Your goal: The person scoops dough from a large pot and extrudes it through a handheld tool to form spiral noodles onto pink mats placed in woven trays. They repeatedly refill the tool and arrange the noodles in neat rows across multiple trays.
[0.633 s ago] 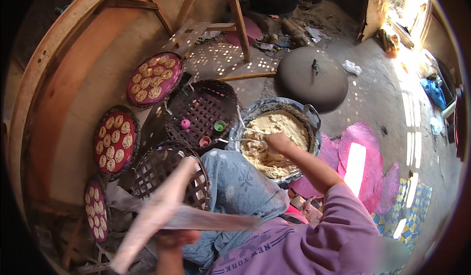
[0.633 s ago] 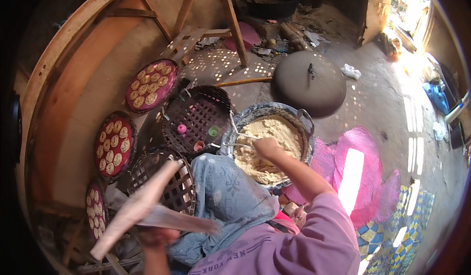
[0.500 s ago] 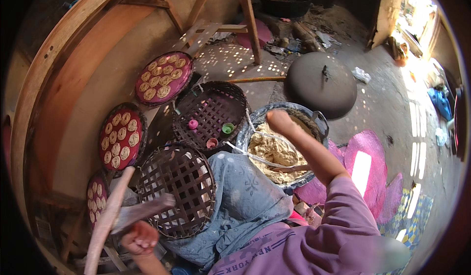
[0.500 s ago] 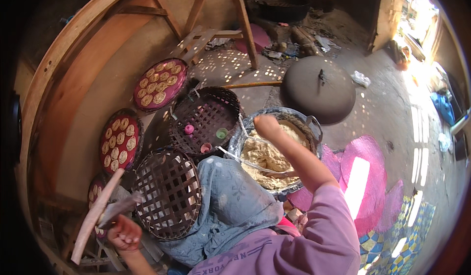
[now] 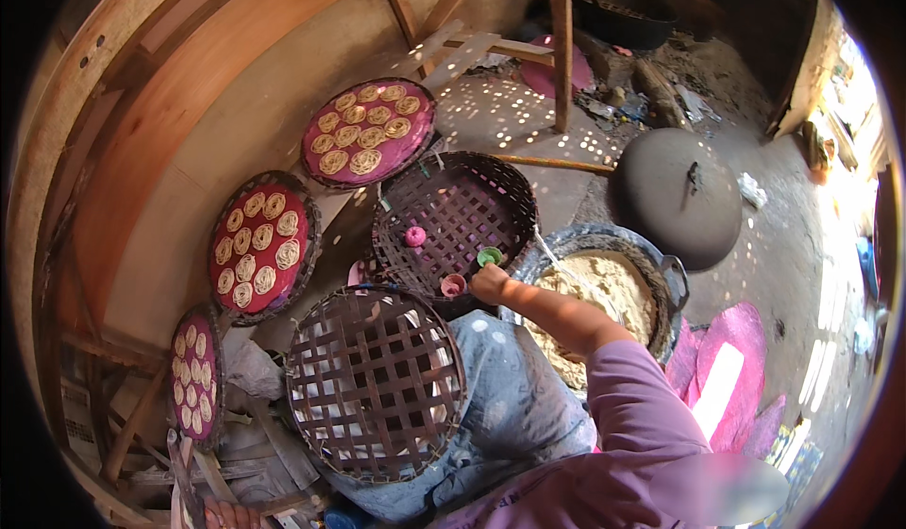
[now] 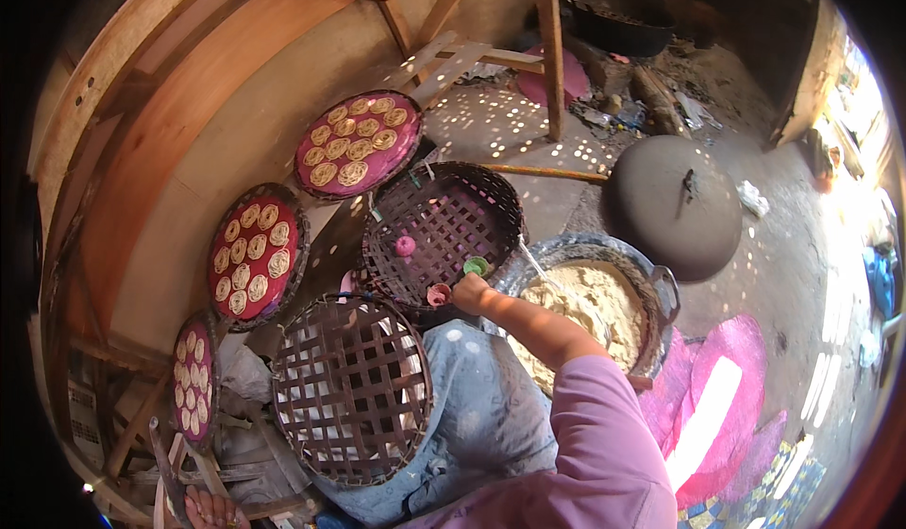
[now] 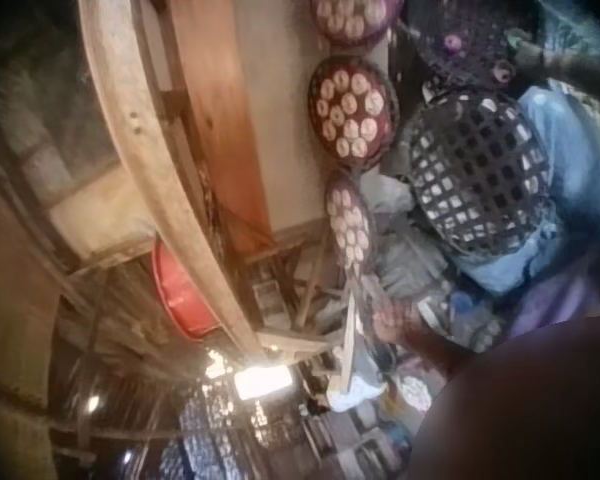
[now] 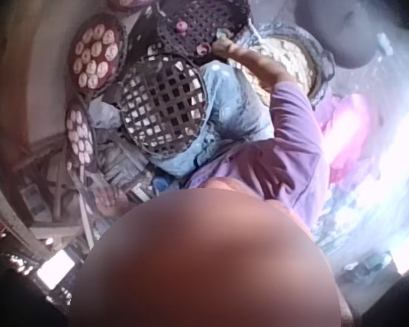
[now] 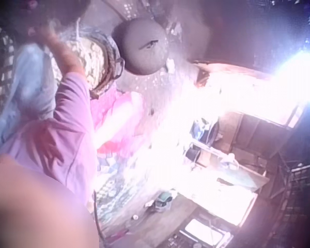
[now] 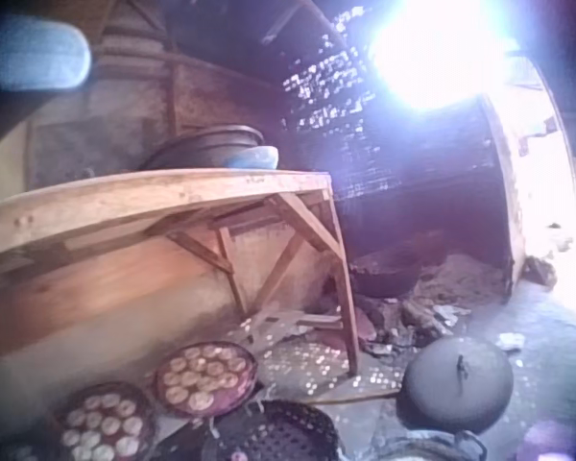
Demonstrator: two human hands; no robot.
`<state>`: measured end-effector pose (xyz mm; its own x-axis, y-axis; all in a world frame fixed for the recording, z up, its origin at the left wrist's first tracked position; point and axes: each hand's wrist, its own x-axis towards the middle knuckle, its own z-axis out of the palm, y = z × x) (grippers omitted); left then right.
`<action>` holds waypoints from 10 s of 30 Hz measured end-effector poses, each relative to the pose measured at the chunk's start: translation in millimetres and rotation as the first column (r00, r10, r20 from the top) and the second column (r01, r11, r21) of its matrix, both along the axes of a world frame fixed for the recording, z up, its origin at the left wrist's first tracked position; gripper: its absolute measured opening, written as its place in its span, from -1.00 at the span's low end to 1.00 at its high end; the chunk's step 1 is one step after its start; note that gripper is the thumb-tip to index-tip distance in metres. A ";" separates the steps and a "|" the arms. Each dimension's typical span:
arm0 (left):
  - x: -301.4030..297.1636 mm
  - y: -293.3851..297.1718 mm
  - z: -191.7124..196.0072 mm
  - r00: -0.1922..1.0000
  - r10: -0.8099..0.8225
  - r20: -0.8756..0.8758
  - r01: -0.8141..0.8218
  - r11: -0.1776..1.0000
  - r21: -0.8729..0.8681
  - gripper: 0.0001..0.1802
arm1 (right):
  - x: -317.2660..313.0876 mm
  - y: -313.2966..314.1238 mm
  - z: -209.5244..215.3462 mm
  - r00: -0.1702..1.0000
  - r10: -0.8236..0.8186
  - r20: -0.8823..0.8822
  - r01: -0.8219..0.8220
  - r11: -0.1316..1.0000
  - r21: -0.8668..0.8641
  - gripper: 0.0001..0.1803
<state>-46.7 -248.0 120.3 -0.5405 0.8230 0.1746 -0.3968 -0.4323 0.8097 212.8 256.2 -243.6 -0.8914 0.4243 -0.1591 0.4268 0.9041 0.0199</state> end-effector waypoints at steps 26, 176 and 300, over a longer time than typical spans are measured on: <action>18.9 51.6 -19.8 0.835 0.503 0.225 -0.502 0.862 -0.067 -0.77 | 22.4 198.1 -39.2 0.726 -0.688 -0.024 0.655 0.702 -0.280 -0.21; 263.9 334.3 -29.7 0.809 -0.442 -0.387 0.503 0.862 0.068 -0.85 | 292.5 -186.6 195.4 0.085 -0.646 -0.759 0.509 0.683 -0.524 -0.71; 184.6 318.3 61.6 0.693 -0.052 -0.719 0.182 0.978 0.105 -0.82 | 263.2 -229.7 214.5 0.723 -0.678 -0.131 0.634 0.727 -0.266 -0.36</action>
